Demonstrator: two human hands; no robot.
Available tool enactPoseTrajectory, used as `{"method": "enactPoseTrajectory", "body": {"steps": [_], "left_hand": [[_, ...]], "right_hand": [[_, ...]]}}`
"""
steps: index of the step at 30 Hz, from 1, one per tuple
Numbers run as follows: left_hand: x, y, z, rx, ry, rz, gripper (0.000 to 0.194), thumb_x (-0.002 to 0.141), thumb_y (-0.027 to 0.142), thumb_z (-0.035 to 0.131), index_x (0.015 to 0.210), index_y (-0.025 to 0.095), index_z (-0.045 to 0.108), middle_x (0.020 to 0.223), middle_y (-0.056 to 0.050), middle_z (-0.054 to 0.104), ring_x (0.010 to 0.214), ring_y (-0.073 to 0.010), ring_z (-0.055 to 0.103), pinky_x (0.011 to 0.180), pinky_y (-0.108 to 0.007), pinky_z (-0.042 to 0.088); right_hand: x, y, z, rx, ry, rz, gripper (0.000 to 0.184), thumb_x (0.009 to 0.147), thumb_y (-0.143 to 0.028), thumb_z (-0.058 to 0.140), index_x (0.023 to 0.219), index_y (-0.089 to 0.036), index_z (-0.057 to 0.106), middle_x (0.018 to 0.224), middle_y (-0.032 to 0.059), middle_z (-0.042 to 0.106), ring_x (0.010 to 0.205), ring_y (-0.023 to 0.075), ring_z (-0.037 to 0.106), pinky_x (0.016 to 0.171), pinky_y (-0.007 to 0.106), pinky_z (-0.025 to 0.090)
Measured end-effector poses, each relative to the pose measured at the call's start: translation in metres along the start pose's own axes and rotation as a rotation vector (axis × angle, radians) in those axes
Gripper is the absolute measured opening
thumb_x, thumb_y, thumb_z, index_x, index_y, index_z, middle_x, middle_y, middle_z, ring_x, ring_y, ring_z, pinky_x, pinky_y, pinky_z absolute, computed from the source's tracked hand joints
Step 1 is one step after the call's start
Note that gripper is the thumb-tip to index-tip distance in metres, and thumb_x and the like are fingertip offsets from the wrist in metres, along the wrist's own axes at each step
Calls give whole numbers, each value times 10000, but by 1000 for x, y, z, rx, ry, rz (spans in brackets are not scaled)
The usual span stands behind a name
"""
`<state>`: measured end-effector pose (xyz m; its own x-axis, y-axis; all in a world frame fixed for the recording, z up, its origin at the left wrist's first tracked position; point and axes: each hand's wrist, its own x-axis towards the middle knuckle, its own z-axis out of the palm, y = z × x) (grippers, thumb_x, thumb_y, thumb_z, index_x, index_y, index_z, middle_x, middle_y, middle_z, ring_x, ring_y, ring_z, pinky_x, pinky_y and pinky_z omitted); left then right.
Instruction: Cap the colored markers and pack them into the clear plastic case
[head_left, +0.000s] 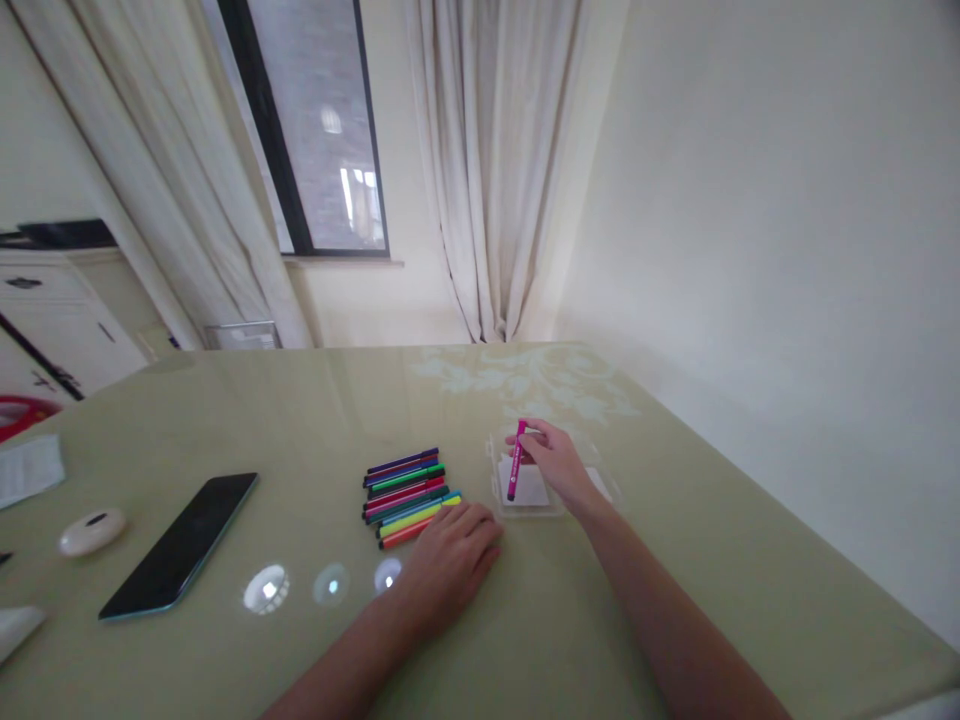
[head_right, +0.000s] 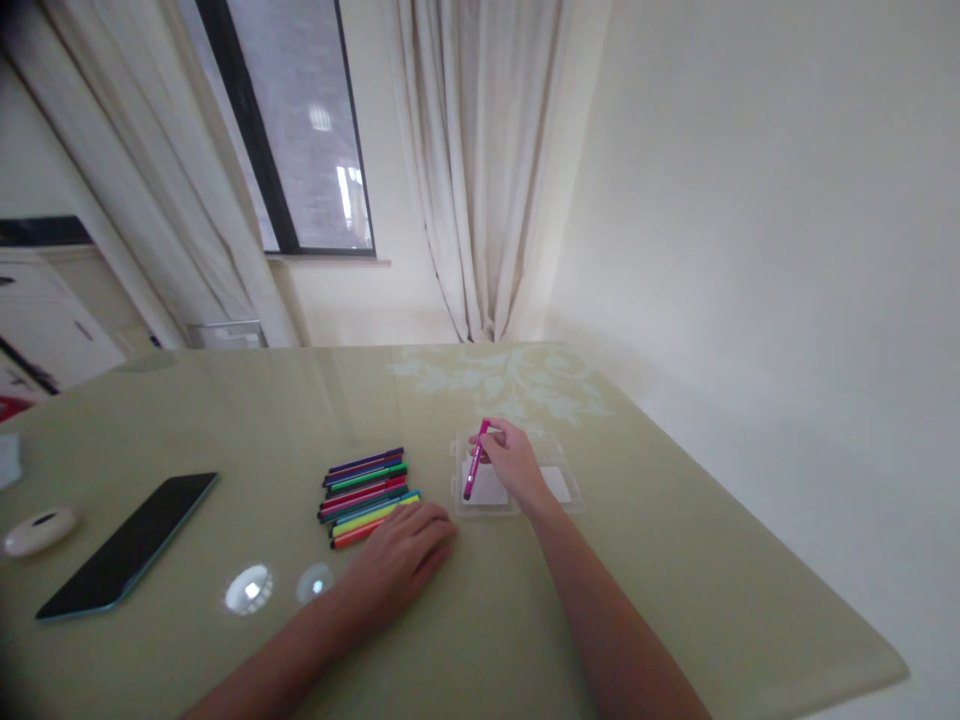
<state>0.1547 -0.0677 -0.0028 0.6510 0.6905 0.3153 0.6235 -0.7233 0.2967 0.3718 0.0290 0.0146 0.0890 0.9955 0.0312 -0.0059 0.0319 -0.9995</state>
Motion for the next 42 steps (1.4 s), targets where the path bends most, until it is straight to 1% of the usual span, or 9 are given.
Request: {"method": "enactPoseTrajectory", "body": {"steps": [4, 6, 12, 19, 23, 28, 33, 38, 42], "left_hand": [[1, 0, 4, 60, 33, 32, 352, 1016, 186, 538, 1363, 239, 565, 1385, -93, 621, 1217, -276, 582, 1044, -483, 480], [1, 0, 4, 68, 38, 42, 387, 1018, 198, 541, 1401, 254, 546, 1406, -91, 614, 1245, -281, 568, 1064, -495, 467], [-3, 0, -3, 46, 41, 40, 275, 1019, 202, 545, 1277, 248, 626, 1259, -82, 660, 1144, -261, 606, 990, -440, 506], [-7, 0, -4, 45, 56, 72, 170, 1017, 185, 559, 1120, 234, 685, 1098, -64, 681, 985, -221, 641, 871, -369, 533], [-7, -1, -3, 53, 56, 58, 198, 996, 123, 570, 1122, 236, 674, 1216, -66, 660, 1062, -221, 649, 902, -358, 544], [-7, -4, -4, 81, 44, 71, 172, 994, 125, 587, 1109, 228, 663, 1331, -68, 637, 1135, -240, 639, 948, -384, 537], [-7, -7, -1, 120, 44, 123, 115, 997, 156, 600, 1086, 211, 649, 1270, -54, 685, 1093, -239, 641, 938, -395, 516], [-6, -5, -3, 138, 31, 119, 117, 998, 161, 601, 1099, 207, 639, 1228, -49, 694, 1051, -230, 639, 919, -379, 506], [-5, -3, -6, 142, 29, 121, 206, 1007, 167, 587, 1201, 215, 634, 1201, -54, 692, 1048, -232, 636, 904, -378, 512]], "right_hand": [[3, 8, 3, -55, -5, -63, 335, 812, -287, 709, 1130, -188, 678, 918, 53, 780, 758, 197, 753, 729, 353, 645], [3, 10, 2, -89, -15, -81, 354, 807, -306, 720, 1140, -190, 688, 917, 46, 770, 743, 188, 742, 711, 346, 644], [-4, 9, 6, -101, -114, -49, 420, 815, -343, 744, 1204, -204, 666, 941, 46, 768, 783, 179, 738, 711, 333, 640], [-13, 12, 19, -153, -185, -43, 351, 815, -331, 760, 1136, -208, 690, 1003, 52, 732, 741, 163, 731, 672, 320, 640], [-16, 11, 20, -177, -200, -41, 338, 819, -311, 747, 1137, -205, 708, 1049, 63, 720, 781, 176, 733, 686, 328, 644], [-19, 9, 22, -163, -228, -36, 336, 810, -305, 761, 1130, -212, 721, 1047, 63, 727, 785, 177, 724, 677, 324, 644], [-20, 9, 25, -238, -239, -42, 303, 805, -259, 749, 1102, -207, 731, 1018, 62, 739, 773, 187, 723, 645, 326, 646], [-19, 9, 26, -333, -222, -93, 296, 808, -240, 720, 1101, -203, 729, 959, 62, 752, 800, 208, 725, 588, 306, 623], [-17, 9, 24, -483, -209, -182, 263, 802, -206, 710, 1061, -185, 750, 962, 76, 780, 879, 224, 735, 720, 334, 612]]}}
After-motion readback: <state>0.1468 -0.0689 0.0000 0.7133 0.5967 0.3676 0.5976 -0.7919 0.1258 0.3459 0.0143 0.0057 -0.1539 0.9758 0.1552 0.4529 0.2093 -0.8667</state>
